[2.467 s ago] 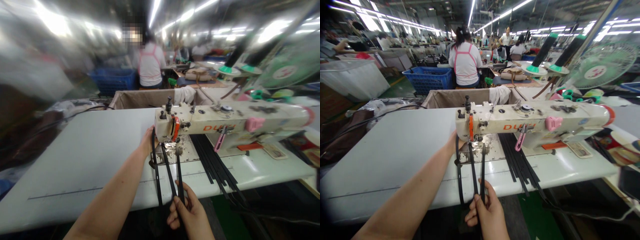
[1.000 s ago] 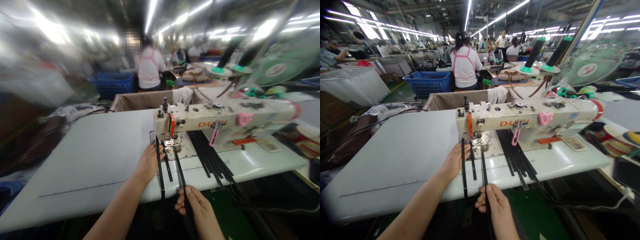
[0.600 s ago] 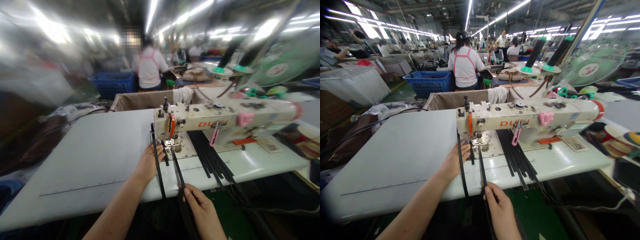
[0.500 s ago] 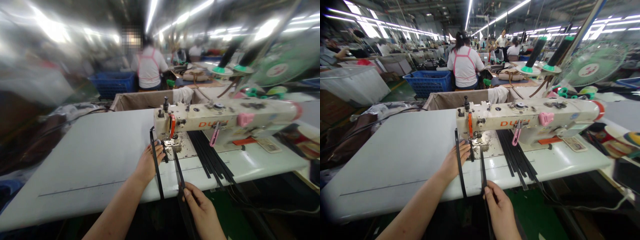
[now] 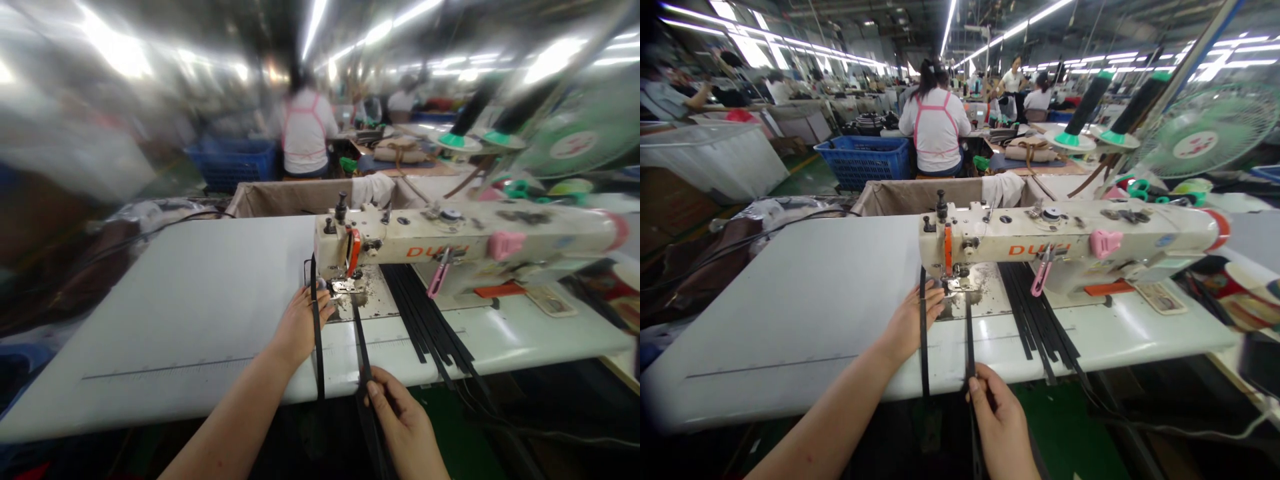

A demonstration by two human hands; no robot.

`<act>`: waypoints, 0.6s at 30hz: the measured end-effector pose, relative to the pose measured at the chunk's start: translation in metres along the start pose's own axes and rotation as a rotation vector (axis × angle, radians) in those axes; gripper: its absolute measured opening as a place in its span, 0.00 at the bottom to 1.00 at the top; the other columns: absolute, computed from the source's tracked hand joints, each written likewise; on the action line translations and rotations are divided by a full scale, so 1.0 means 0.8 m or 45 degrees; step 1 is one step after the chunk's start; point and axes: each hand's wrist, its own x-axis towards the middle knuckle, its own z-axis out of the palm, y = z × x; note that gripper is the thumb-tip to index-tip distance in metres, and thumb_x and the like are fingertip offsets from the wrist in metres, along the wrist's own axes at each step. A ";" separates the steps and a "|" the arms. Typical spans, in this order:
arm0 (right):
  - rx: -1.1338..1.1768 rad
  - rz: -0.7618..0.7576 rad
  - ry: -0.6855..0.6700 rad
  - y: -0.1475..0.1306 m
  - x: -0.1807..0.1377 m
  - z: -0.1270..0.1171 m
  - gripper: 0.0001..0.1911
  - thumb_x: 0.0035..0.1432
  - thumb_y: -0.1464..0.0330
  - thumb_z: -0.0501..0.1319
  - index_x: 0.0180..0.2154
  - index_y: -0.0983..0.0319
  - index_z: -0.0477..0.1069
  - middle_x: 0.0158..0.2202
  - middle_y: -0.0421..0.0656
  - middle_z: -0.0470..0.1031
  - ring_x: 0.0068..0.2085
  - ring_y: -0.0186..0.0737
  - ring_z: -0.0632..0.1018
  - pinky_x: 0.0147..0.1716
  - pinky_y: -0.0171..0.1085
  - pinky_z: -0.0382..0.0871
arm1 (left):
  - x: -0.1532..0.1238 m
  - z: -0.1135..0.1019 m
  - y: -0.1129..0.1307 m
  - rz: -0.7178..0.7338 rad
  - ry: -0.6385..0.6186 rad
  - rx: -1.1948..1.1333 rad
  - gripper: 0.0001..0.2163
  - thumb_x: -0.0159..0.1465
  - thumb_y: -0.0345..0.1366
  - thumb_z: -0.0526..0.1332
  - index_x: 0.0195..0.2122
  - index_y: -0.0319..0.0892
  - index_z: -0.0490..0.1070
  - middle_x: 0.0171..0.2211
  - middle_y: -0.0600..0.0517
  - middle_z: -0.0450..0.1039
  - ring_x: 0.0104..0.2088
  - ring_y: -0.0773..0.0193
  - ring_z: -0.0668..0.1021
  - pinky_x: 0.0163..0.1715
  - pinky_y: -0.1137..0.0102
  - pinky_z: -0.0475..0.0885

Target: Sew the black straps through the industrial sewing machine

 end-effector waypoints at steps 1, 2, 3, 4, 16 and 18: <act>0.009 0.005 0.002 0.000 0.000 0.000 0.29 0.52 0.44 0.68 0.44 0.60 0.83 0.35 0.47 0.84 0.37 0.50 0.81 0.42 0.42 0.77 | 0.000 0.000 0.000 0.009 0.003 0.004 0.11 0.72 0.37 0.58 0.51 0.45 0.78 0.55 0.48 0.78 0.63 0.53 0.74 0.68 0.52 0.64; 0.014 0.008 0.004 0.000 0.000 -0.001 0.30 0.52 0.44 0.68 0.44 0.60 0.83 0.35 0.47 0.84 0.37 0.50 0.81 0.42 0.42 0.77 | 0.001 0.000 0.000 0.012 0.000 0.007 0.11 0.72 0.37 0.58 0.51 0.45 0.78 0.55 0.48 0.78 0.62 0.53 0.74 0.68 0.52 0.64; 0.016 0.008 0.006 0.000 0.000 -0.001 0.30 0.51 0.43 0.68 0.44 0.60 0.83 0.34 0.46 0.84 0.37 0.51 0.81 0.42 0.42 0.78 | 0.001 0.000 0.000 0.007 -0.005 0.009 0.11 0.72 0.37 0.59 0.51 0.45 0.78 0.55 0.48 0.78 0.63 0.53 0.73 0.68 0.51 0.64; 0.015 0.008 0.007 -0.001 0.000 0.000 0.30 0.51 0.43 0.68 0.44 0.60 0.83 0.34 0.46 0.84 0.37 0.51 0.81 0.42 0.42 0.78 | 0.002 0.000 -0.001 -0.006 -0.009 0.008 0.11 0.72 0.37 0.59 0.52 0.45 0.78 0.55 0.47 0.78 0.63 0.52 0.73 0.68 0.51 0.64; -0.112 -0.074 -0.094 0.008 -0.003 0.000 0.25 0.57 0.46 0.65 0.45 0.58 0.82 0.32 0.45 0.83 0.36 0.50 0.81 0.40 0.41 0.76 | 0.003 0.009 -0.014 -0.091 -0.013 -0.089 0.12 0.70 0.32 0.58 0.51 0.47 0.77 0.56 0.49 0.78 0.62 0.52 0.73 0.69 0.48 0.62; -0.127 -0.072 -0.123 0.009 -0.003 0.000 0.25 0.58 0.48 0.65 0.46 0.59 0.82 0.32 0.45 0.82 0.36 0.49 0.80 0.41 0.41 0.75 | 0.008 0.010 -0.022 -0.116 0.009 -0.141 0.13 0.69 0.29 0.57 0.49 0.46 0.78 0.54 0.48 0.78 0.60 0.53 0.75 0.67 0.50 0.65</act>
